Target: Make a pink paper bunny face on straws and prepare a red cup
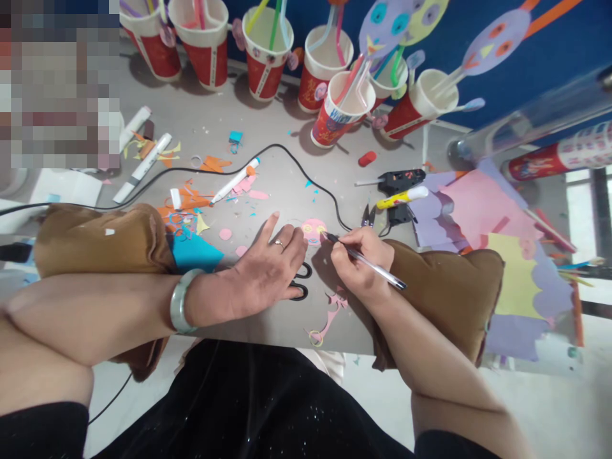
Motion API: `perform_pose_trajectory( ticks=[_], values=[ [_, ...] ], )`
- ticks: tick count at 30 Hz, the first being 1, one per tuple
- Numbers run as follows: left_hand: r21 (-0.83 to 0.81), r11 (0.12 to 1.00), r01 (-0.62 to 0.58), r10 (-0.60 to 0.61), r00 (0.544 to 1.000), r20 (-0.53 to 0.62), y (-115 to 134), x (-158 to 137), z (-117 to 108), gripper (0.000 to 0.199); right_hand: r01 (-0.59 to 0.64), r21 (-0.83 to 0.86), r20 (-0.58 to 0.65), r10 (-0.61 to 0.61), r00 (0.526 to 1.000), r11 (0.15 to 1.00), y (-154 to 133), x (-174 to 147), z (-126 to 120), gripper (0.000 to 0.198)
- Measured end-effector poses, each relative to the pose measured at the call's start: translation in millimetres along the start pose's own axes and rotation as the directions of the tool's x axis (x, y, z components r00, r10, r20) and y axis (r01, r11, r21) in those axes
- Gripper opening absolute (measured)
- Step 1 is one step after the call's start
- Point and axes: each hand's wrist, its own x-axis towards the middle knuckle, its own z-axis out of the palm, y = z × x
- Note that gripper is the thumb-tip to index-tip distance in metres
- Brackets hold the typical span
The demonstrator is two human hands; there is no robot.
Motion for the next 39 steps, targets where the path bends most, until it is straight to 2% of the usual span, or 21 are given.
perform_pose_trajectory(
  ticks=[5, 12, 20, 27, 33, 39],
  values=[
    [0.004, 1.0, 0.002, -0.002, 1.0, 0.017, 0.4, 1.5, -2.5, 0.091, 0.025, 0.037, 0.003, -0.025, 1.0, 0.999, -1.7, 0.3, -0.1, 0.01],
    [-0.019, 1.0, 0.011, -0.01, 0.998, 0.057, 0.8, 2.8, -6.2, 0.089, 0.033, 0.007, 0.027, -0.033, 0.999, 0.999, -3.0, -0.4, -1.1, 0.01],
    [-0.01, 1.0, 0.009, -0.009, 0.999, 0.042, 0.4, 1.8, -3.3, 0.087, 0.025, 0.025, -0.012, -0.025, 1.0, 0.999, -1.1, 0.2, 0.2, 0.01],
    [-0.007, 1.0, -0.007, 0.007, 1.0, -0.003, -0.7, 1.7, -1.6, 0.092, 0.013, 0.029, -0.007, -0.013, 1.0, 0.999, -0.6, 0.0, 0.0, 0.009],
    [0.029, 1.0, -0.003, 0.003, 1.0, 0.018, 0.3, 2.2, -3.9, 0.093, 0.026, 0.015, 0.003, -0.026, 1.0, 1.0, -1.2, 0.5, -0.4, 0.01],
    [-0.046, 0.999, 0.025, -0.024, 1.0, 0.017, 0.2, 1.2, 0.2, 0.086, 0.04, 0.009, 0.004, -0.04, 0.999, 0.999, -2.6, 1.3, -1.1, 0.011]
  ],
)
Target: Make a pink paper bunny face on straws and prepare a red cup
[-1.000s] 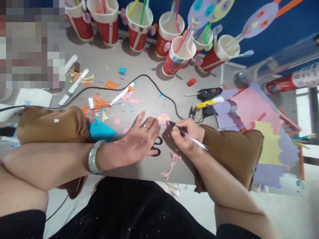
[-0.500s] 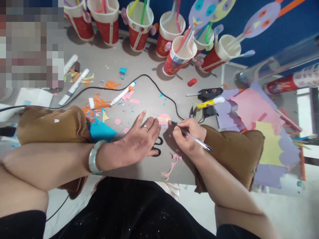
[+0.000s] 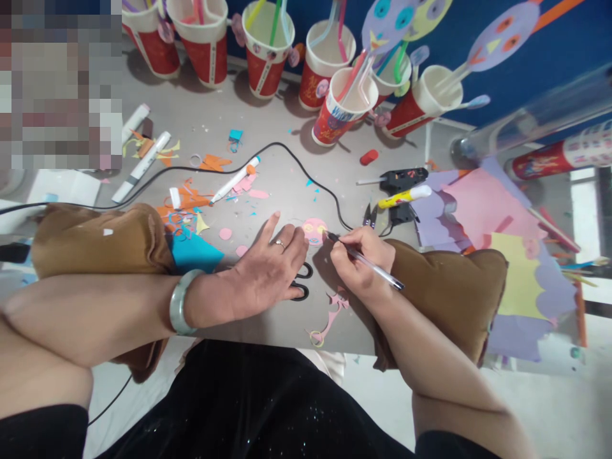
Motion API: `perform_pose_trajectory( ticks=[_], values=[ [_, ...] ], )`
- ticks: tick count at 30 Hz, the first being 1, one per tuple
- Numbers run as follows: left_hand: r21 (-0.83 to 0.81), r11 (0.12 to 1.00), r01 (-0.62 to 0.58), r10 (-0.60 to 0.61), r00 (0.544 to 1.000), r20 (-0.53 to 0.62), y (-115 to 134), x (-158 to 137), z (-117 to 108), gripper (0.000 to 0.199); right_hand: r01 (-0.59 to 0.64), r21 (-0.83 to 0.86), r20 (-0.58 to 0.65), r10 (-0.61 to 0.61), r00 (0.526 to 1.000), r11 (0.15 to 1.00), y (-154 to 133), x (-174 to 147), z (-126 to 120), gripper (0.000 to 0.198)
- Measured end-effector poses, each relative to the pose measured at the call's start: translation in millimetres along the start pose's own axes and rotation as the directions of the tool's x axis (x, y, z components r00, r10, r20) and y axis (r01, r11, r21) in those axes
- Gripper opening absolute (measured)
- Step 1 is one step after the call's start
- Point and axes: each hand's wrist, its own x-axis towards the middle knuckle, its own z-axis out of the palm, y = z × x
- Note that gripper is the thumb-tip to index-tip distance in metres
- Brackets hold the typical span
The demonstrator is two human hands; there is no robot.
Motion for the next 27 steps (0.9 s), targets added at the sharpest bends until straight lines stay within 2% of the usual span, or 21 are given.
perform_pose_trajectory(
  ticks=[5, 17, 27],
  values=[
    [0.063, 0.998, -0.019, 0.02, 1.0, -0.022, 0.4, 0.5, 1.1, 0.093, -0.001, -0.003, 0.01, 0.001, 1.0, 1.0, -0.1, -0.4, 0.2, 0.01],
    [0.059, 0.998, -0.014, 0.015, 1.0, -0.024, 1.3, 0.8, -2.3, 0.096, -0.007, -0.012, 0.027, 0.007, 1.0, 1.0, 0.0, -1.2, 0.9, 0.009],
    [0.009, 1.0, -0.013, 0.013, 1.0, 0.003, 1.0, 1.3, -2.6, 0.089, -0.025, -0.038, 0.051, 0.027, 0.998, 0.999, -1.4, -1.4, -0.8, 0.008]
  ],
)
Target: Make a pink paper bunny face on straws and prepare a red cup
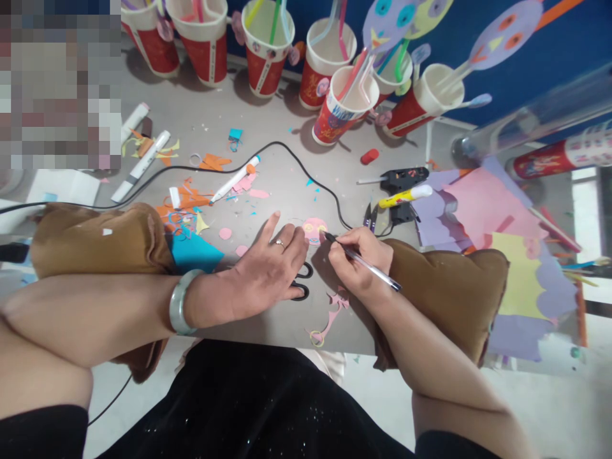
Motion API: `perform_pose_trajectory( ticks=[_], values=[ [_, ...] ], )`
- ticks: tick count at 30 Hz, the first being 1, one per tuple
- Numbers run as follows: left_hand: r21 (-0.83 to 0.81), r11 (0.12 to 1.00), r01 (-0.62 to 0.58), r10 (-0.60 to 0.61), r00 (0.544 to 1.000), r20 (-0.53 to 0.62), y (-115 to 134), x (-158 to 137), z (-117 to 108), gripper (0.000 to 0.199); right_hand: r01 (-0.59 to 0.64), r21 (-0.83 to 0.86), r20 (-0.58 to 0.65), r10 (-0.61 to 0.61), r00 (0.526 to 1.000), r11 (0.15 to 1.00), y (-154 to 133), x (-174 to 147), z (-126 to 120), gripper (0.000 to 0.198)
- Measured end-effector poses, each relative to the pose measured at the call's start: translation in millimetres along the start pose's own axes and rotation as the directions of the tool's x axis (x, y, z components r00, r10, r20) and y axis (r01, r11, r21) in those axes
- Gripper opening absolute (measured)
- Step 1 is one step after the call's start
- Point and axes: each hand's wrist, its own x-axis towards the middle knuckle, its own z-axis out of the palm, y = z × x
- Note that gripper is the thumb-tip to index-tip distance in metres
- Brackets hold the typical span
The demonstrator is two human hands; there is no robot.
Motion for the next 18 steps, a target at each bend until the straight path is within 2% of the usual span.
perform_pose_trajectory(
  ticks=[18],
  values=[
    [0.018, 1.0, -0.003, 0.003, 1.0, 0.011, -0.7, -0.3, -3.0, 0.09, -0.005, 0.033, -0.024, 0.006, 1.0, 0.999, 1.9, 0.4, 0.4, 0.01]
  ],
)
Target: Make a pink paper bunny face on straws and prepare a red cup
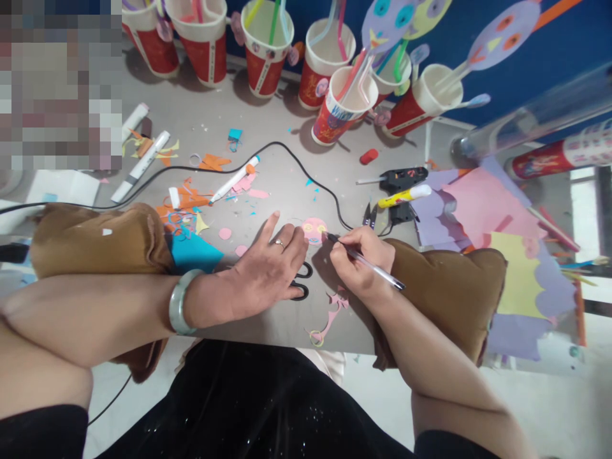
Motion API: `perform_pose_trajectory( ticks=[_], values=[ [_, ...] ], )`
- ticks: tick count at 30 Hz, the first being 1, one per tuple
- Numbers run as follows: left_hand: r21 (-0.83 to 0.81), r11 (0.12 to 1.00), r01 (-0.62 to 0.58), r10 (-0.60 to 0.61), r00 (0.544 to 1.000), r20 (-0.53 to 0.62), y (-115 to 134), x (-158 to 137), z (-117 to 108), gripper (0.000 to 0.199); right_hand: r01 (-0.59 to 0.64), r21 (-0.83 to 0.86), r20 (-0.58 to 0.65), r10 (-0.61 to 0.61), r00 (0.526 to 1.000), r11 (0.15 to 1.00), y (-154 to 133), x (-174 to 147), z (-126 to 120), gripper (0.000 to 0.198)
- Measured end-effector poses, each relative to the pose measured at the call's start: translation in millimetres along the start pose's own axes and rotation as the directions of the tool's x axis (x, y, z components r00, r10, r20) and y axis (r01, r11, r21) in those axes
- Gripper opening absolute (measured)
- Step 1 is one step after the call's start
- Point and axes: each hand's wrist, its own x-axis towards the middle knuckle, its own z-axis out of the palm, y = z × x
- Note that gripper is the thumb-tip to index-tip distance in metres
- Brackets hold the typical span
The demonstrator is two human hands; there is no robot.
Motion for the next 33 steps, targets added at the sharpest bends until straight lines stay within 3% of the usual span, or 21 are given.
perform_pose_trajectory(
  ticks=[20, 25, 33],
  values=[
    [-0.018, 1.0, -0.003, 0.003, 1.0, 0.0, -0.3, 0.4, 0.2, 0.091, -0.005, -0.032, -0.006, 0.005, 1.0, 0.999, 0.1, 0.7, 0.1, 0.009],
    [-0.04, 0.999, -0.001, 0.0, 1.0, -0.013, 0.0, 0.5, 0.9, 0.091, 0.036, -0.003, -0.059, -0.036, 0.998, 0.999, 1.6, -0.7, 1.9, 0.008],
    [-0.013, 1.0, -0.006, 0.006, 1.0, -0.023, 0.1, -0.1, 1.1, 0.09, 0.014, -0.012, -0.007, -0.014, 1.0, 1.0, 3.0, -2.9, 2.0, 0.007]
  ],
)
